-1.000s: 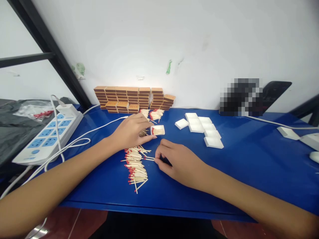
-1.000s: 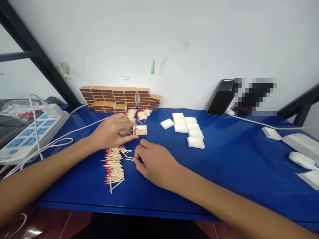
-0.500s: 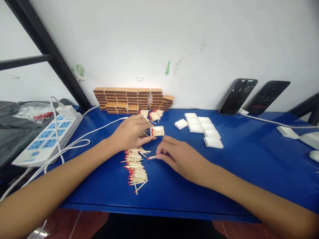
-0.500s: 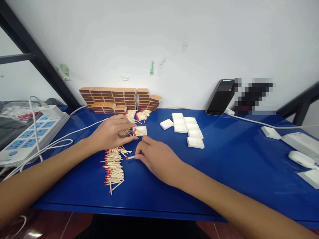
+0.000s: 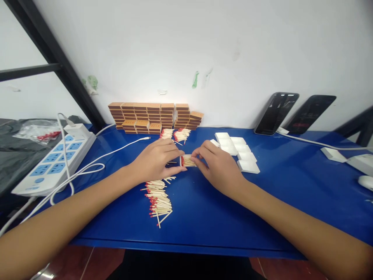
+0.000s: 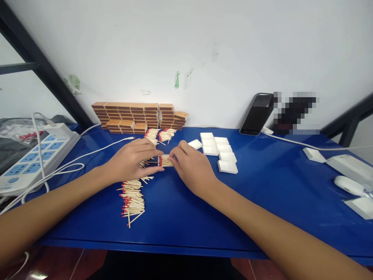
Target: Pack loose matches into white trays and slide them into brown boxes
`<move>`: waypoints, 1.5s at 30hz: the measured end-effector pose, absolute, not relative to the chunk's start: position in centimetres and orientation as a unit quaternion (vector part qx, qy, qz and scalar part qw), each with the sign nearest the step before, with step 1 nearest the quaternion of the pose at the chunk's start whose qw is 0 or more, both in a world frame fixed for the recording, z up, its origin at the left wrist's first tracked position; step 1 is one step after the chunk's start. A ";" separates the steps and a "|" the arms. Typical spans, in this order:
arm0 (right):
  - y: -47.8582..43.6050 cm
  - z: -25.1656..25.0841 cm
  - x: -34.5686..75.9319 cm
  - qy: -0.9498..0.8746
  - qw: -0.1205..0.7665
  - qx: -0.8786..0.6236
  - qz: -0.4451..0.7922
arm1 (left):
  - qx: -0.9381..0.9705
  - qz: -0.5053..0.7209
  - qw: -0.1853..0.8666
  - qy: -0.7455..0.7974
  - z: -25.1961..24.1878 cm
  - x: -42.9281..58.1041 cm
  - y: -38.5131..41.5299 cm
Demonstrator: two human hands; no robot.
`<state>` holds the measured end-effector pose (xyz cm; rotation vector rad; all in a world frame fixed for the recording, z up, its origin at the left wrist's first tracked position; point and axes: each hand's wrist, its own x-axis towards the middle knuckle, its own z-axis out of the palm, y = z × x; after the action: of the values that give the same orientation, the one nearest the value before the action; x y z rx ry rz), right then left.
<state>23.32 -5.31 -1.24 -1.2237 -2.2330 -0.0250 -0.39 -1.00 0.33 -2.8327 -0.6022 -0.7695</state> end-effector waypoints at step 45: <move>-7.4 -1.5 19.3 -0.893 0.118 -0.430 0.063 | -0.930 -0.252 0.062 -0.260 0.2 -1.0 0.5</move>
<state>19.26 -7.45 -1.45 -1.2587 -2.6125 0.1840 -1.01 0.48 0.25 -2.8125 -0.7863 -0.7609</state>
